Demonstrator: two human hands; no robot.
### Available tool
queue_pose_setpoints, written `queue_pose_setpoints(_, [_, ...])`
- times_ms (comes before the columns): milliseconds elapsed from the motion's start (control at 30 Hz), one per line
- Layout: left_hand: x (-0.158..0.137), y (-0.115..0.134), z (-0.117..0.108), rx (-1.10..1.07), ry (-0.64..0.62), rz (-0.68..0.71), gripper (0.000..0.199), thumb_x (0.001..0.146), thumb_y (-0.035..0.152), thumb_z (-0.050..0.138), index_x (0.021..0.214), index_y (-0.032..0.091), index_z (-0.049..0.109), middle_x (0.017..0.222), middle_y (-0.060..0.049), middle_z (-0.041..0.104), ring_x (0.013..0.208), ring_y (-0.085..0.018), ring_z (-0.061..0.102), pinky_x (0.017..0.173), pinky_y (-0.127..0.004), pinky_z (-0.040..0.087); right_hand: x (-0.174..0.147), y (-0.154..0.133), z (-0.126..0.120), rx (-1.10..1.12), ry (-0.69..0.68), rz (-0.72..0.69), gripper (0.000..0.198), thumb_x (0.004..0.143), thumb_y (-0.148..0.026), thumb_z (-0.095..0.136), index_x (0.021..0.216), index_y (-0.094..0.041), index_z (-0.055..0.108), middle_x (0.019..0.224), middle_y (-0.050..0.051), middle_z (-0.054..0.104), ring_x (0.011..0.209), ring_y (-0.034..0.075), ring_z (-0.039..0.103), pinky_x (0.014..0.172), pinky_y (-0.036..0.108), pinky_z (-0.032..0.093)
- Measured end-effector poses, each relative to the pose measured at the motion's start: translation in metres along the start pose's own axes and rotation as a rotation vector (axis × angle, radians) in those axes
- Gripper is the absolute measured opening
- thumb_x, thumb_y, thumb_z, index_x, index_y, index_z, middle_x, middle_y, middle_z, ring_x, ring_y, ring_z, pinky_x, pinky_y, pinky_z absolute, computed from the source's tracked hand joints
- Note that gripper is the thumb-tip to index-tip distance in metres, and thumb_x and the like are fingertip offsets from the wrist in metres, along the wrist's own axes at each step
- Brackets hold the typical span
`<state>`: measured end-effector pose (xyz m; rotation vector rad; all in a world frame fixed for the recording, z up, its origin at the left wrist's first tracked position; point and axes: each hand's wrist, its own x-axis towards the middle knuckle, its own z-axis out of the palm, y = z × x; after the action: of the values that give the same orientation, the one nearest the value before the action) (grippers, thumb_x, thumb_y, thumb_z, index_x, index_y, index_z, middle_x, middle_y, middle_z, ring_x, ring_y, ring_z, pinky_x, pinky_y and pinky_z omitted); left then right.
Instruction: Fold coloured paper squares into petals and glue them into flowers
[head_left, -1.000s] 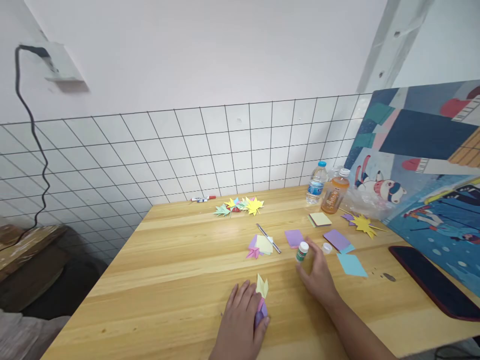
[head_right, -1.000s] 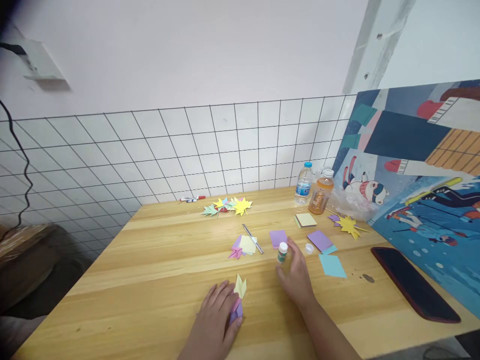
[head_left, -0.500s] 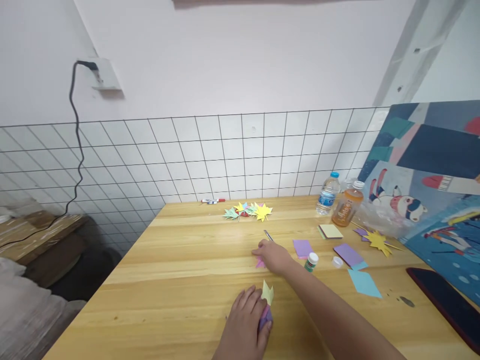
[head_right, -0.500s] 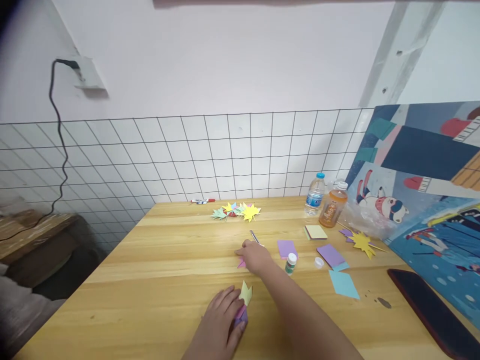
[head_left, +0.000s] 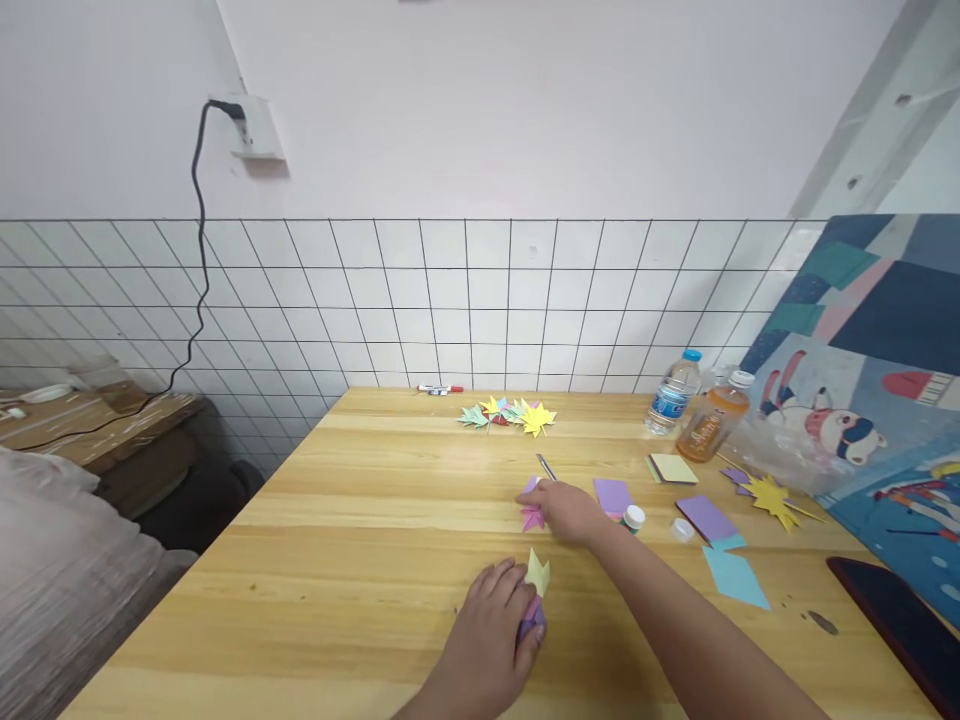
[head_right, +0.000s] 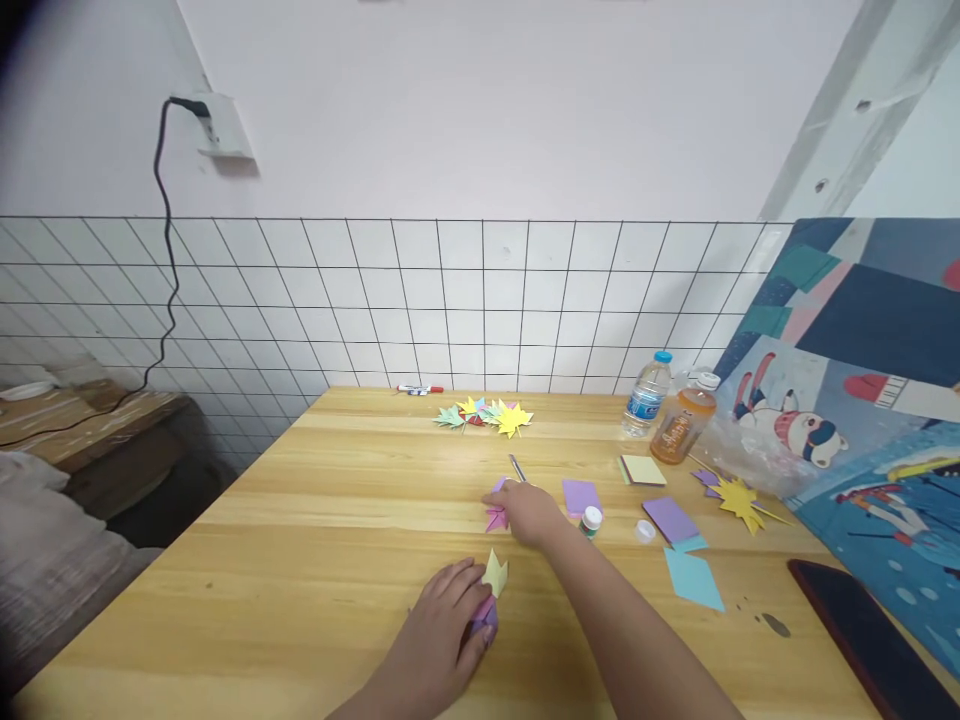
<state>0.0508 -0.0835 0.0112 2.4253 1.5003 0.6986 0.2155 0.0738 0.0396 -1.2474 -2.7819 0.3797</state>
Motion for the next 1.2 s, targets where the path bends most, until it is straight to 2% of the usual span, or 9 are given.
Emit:
queue_pose_setpoints(167, [-0.001, 0.000, 0.001, 0.007, 0.009, 0.006, 0.030, 0.084, 0.029, 0.049, 0.113, 0.025, 0.055, 0.123, -0.004, 0.057, 0.118, -0.023, 0.046, 0.104, -0.042, 0.035, 0.002, -0.005, -0.005, 0.019, 0.026, -0.016, 0.019, 0.075, -0.015, 0.058, 0.092, -0.022, 0.065, 0.106, 0.006, 0.057, 0.087, 0.018, 0.057, 0.070, 0.026, 0.038])
queue_pose_setpoints(267, [-0.002, 0.000, 0.000, -0.013, 0.012, -0.012, 0.030, 0.085, 0.030, 0.049, 0.114, 0.026, 0.055, 0.124, -0.003, 0.056, 0.119, -0.022, 0.045, 0.106, -0.041, 0.033, -0.007, -0.008, -0.006, 0.077, 0.080, 0.036, 0.011, 0.075, -0.015, 0.056, 0.084, -0.020, 0.063, 0.091, 0.004, 0.062, 0.083, 0.018, 0.057, 0.068, 0.025, 0.037])
queue_pose_setpoints(367, [-0.003, -0.001, 0.001, 0.036, -0.009, 0.005, 0.032, 0.086, 0.029, 0.047, 0.117, 0.027, 0.053, 0.126, -0.003, 0.054, 0.121, -0.022, 0.043, 0.106, -0.042, 0.032, -0.028, -0.012, 0.001, 0.170, 0.135, 0.110, 0.013, 0.081, -0.020, 0.050, 0.086, -0.020, 0.062, 0.080, 0.002, 0.064, 0.075, 0.017, 0.058, 0.064, 0.024, 0.039])
queue_pose_setpoints(400, [-0.003, -0.002, 0.002, 0.065, -0.015, 0.017, 0.034, 0.086, 0.029, 0.047, 0.119, 0.026, 0.052, 0.128, -0.003, 0.053, 0.122, -0.023, 0.042, 0.106, -0.043, 0.032, -0.036, -0.014, 0.006, 0.235, 0.144, 0.127, 0.015, 0.082, -0.022, 0.047, 0.086, -0.021, 0.062, 0.078, 0.001, 0.065, 0.073, 0.016, 0.058, 0.063, 0.024, 0.040])
queue_pose_setpoints(500, [-0.004, -0.005, 0.007, 0.136, -0.020, 0.040, 0.040, 0.088, 0.034, 0.046, 0.127, 0.026, 0.047, 0.134, -0.005, 0.049, 0.125, -0.025, 0.039, 0.105, -0.045, 0.032, -0.060, -0.018, 0.019, 0.686, 0.229, 0.290, 0.014, 0.078, -0.029, 0.053, 0.078, -0.020, 0.064, 0.075, 0.001, 0.066, 0.072, 0.017, 0.060, 0.063, 0.025, 0.043])
queue_pose_setpoints(633, [-0.004, -0.010, 0.012, 0.162, -0.031, 0.058, 0.046, 0.088, 0.041, 0.046, 0.131, 0.026, 0.044, 0.139, -0.005, 0.045, 0.128, -0.026, 0.036, 0.106, -0.044, 0.032, -0.078, -0.023, 0.030, 0.777, 0.361, 0.416, 0.008, 0.067, -0.027, 0.060, 0.069, -0.019, 0.060, 0.065, -0.002, 0.060, 0.060, 0.014, 0.053, 0.056, 0.023, 0.040])
queue_pose_setpoints(833, [-0.005, -0.013, 0.014, 0.142, -0.042, 0.063, 0.046, 0.087, 0.036, 0.046, 0.132, 0.026, 0.043, 0.139, -0.003, 0.045, 0.127, -0.025, 0.036, 0.107, -0.043, 0.031, -0.081, -0.027, 0.037, 1.117, 0.306, 0.480, 0.016, 0.064, -0.032, 0.062, 0.066, -0.020, 0.053, 0.057, -0.005, 0.053, 0.050, 0.011, 0.046, 0.047, 0.021, 0.037])
queue_pose_setpoints(1000, [-0.005, -0.011, 0.012, 0.135, -0.050, 0.063, 0.048, 0.087, 0.038, 0.047, 0.133, 0.025, 0.042, 0.138, -0.005, 0.046, 0.127, -0.026, 0.037, 0.106, -0.044, 0.032, -0.078, -0.027, 0.038, 0.958, 0.391, 0.476, 0.015, 0.063, -0.028, 0.065, 0.061, -0.018, 0.055, 0.057, -0.004, 0.054, 0.055, 0.012, 0.047, 0.052, 0.021, 0.037])
queue_pose_setpoints(1200, [-0.005, -0.013, 0.013, 0.150, -0.083, 0.055, 0.047, 0.089, 0.040, 0.044, 0.133, 0.026, 0.041, 0.140, -0.004, 0.044, 0.128, -0.025, 0.036, 0.106, -0.044, 0.032, -0.078, -0.031, 0.043, 1.115, 0.328, 0.417, 0.017, 0.062, -0.027, 0.069, 0.069, -0.017, 0.057, 0.061, -0.004, 0.055, 0.057, 0.011, 0.047, 0.054, 0.021, 0.037])
